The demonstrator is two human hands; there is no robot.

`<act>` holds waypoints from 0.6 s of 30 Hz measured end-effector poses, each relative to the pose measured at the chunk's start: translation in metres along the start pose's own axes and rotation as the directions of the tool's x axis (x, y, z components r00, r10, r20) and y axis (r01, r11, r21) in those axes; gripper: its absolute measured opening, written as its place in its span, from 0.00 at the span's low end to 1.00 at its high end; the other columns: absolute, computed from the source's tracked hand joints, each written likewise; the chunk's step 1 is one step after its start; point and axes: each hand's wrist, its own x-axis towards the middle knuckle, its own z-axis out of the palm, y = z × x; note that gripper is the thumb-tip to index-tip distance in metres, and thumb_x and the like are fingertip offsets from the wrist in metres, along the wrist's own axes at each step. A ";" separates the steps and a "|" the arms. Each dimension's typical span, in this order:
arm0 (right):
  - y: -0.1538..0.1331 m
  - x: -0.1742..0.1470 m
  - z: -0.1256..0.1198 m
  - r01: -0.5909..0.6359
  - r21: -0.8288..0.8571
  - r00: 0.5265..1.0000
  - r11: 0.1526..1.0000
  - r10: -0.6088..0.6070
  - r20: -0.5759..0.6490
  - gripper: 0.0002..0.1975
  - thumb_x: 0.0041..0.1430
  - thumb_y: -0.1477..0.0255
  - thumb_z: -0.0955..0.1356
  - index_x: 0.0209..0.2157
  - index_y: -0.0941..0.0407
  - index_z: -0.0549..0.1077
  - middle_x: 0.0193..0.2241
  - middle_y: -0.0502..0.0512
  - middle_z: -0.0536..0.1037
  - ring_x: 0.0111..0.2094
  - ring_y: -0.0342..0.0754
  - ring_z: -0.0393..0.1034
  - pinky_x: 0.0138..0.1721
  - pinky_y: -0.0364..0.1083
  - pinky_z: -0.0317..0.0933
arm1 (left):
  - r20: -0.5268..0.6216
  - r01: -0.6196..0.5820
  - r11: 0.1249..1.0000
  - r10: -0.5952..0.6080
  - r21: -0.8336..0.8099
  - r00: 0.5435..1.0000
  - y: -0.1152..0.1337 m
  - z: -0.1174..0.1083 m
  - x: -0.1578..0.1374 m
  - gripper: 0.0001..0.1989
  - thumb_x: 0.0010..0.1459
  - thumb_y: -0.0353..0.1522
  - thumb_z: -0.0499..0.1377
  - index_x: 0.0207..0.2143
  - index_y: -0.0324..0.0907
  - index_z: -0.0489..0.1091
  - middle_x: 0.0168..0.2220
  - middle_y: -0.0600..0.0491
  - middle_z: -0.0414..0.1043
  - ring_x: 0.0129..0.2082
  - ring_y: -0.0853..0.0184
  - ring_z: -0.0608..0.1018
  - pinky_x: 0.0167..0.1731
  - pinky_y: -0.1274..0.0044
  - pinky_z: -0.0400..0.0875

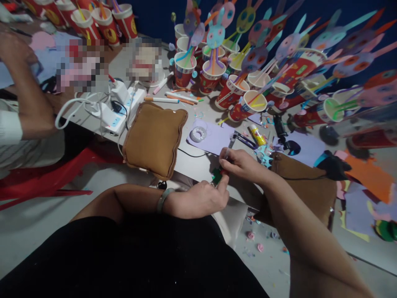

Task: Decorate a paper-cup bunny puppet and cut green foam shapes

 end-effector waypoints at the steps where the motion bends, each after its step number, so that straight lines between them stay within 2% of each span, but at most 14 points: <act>1: 0.000 -0.001 0.000 0.007 -0.005 1.000 1.000 -0.007 -0.028 0.09 0.61 0.67 0.63 0.28 0.54 0.65 0.19 0.46 0.69 0.21 0.41 0.60 0.25 0.41 0.55 | -0.002 -0.001 1.000 0.001 -0.005 1.000 0.000 0.000 0.000 0.18 0.64 0.22 0.43 0.46 0.30 0.71 0.61 0.23 0.61 0.25 0.68 0.79 0.20 0.78 0.66; 9: 0.009 -0.008 0.003 -0.012 -0.041 0.981 0.999 0.004 -0.193 0.07 0.59 0.67 0.64 0.28 0.54 0.67 0.20 0.47 0.69 0.22 0.42 0.60 0.26 0.42 0.56 | 0.021 0.006 1.000 -0.005 -0.018 1.000 0.000 0.000 -0.002 0.18 0.65 0.23 0.44 0.48 0.30 0.70 0.63 0.23 0.58 0.26 0.68 0.80 0.20 0.77 0.68; 18: 0.014 -0.022 0.008 -0.083 -0.019 0.954 0.996 0.074 -0.290 0.11 0.61 0.65 0.64 0.26 0.55 0.67 0.23 0.50 0.71 0.21 0.43 0.63 0.25 0.43 0.57 | -0.001 0.018 0.999 -0.018 -0.027 1.000 -0.002 -0.001 -0.004 0.18 0.65 0.22 0.42 0.48 0.30 0.69 0.63 0.24 0.58 0.26 0.68 0.79 0.20 0.77 0.68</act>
